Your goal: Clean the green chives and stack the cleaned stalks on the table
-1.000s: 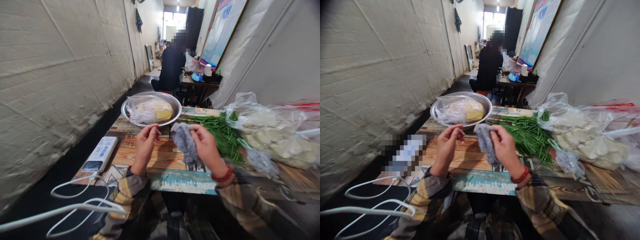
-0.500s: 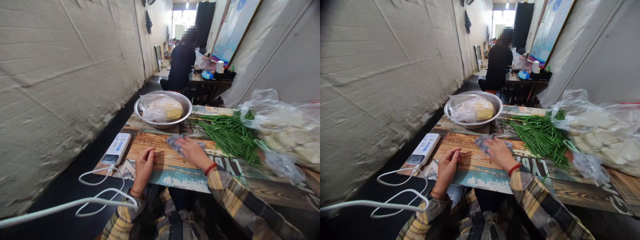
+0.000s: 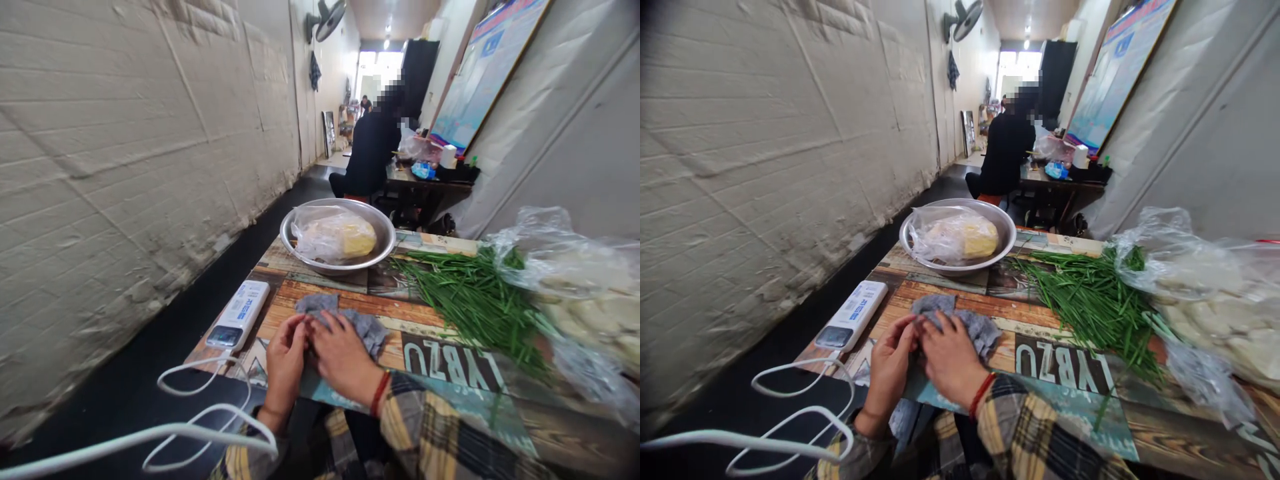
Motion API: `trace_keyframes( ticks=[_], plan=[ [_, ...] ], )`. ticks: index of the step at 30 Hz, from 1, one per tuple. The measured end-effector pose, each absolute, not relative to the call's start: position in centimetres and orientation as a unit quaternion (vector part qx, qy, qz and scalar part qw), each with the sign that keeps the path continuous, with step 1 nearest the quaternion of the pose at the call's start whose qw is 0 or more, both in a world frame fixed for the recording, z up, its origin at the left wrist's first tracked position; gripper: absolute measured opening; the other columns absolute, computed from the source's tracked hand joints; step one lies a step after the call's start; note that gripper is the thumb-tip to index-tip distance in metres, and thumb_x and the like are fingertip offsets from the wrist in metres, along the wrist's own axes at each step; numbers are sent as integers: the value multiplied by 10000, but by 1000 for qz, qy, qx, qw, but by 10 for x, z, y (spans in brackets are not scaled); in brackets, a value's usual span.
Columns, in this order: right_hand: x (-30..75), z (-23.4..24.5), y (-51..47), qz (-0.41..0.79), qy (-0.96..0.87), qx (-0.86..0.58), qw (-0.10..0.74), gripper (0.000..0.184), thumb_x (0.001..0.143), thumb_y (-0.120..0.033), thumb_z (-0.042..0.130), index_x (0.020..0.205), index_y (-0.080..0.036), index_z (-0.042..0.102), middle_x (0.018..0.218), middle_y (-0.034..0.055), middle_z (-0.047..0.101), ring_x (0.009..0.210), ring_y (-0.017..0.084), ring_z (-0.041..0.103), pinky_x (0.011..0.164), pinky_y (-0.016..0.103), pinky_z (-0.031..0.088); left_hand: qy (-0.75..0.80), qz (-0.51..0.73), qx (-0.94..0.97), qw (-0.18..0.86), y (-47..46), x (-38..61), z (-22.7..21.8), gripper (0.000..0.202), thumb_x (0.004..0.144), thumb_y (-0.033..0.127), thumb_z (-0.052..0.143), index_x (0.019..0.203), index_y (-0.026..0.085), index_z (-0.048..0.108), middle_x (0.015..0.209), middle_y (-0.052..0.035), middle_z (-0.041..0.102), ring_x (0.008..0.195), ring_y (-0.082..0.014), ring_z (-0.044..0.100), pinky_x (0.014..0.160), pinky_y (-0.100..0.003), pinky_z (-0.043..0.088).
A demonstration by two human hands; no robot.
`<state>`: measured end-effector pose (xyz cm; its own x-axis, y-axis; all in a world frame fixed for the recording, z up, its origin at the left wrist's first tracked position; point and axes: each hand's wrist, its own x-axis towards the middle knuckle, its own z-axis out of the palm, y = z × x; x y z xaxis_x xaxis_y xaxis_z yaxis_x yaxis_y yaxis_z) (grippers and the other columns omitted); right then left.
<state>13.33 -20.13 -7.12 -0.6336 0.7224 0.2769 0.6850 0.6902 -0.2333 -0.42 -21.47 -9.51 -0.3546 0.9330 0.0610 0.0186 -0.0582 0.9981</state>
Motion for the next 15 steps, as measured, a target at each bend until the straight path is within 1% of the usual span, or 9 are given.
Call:
trace_keyframes(
  ticks=[1,3,5,6,8,10,12,15],
  plan=[
    [125,-76,-199,56,-914,-369,159,496,887,-318,472,1366,-200,423,1384,68,484,1321,286,309,1051,489,281,573,595,413,384,-215,-5,-95,362,780,420,589,1015,147,624,826,-38,636,642,-115,549,601,-234,454],
    [125,-82,-183,55,-916,-367,150,435,912,-290,429,1345,-241,447,1429,23,436,1326,255,310,1054,457,278,578,588,414,387,-214,-6,-94,396,758,442,606,1019,145,633,810,-39,640,645,-124,556,599,-239,459],
    [140,-84,-160,35,-889,-427,164,411,938,-284,382,1344,-279,445,1429,5,438,1300,241,346,1039,451,290,580,578,430,381,-212,-7,-93,421,727,459,634,1005,143,651,758,-32,636,641,-135,561,594,-246,462],
    [151,-86,-148,23,-870,-463,169,410,943,-297,374,1346,-279,446,1406,15,467,1266,245,384,1023,456,305,581,572,438,379,-212,-7,-92,432,709,466,648,996,143,661,728,-27,631,631,-140,562,586,-249,463],
    [177,-88,-128,-2,-839,-515,172,391,941,-274,380,1317,-274,488,1322,37,549,1155,237,475,971,434,357,585,562,448,376,-210,-8,-90,444,685,481,664,972,143,676,686,-22,625,618,-150,566,574,-257,464],
    [206,-90,-113,-26,-808,-559,183,335,919,-250,429,1212,-264,590,1205,53,628,1097,230,509,915,387,403,587,556,455,372,-210,-8,-88,444,678,496,663,948,143,685,669,-23,624,622,-160,574,573,-264,466],
    [236,-88,-102,-37,-778,-594,200,319,898,-192,444,1155,-211,632,1176,97,638,1045,233,534,856,371,435,588,552,464,366,-210,-7,-86,439,679,506,656,927,144,690,661,-26,623,628,-167,580,574,-268,467],
    [275,-75,-93,-54,-727,-642,235,359,911,-133,354,1121,-147,644,1176,140,628,1053,229,547,883,390,430,593,548,469,357,-211,-6,-83,446,678,521,646,916,146,693,642,-25,616,618,-169,576,569,-271,465]
  ],
)
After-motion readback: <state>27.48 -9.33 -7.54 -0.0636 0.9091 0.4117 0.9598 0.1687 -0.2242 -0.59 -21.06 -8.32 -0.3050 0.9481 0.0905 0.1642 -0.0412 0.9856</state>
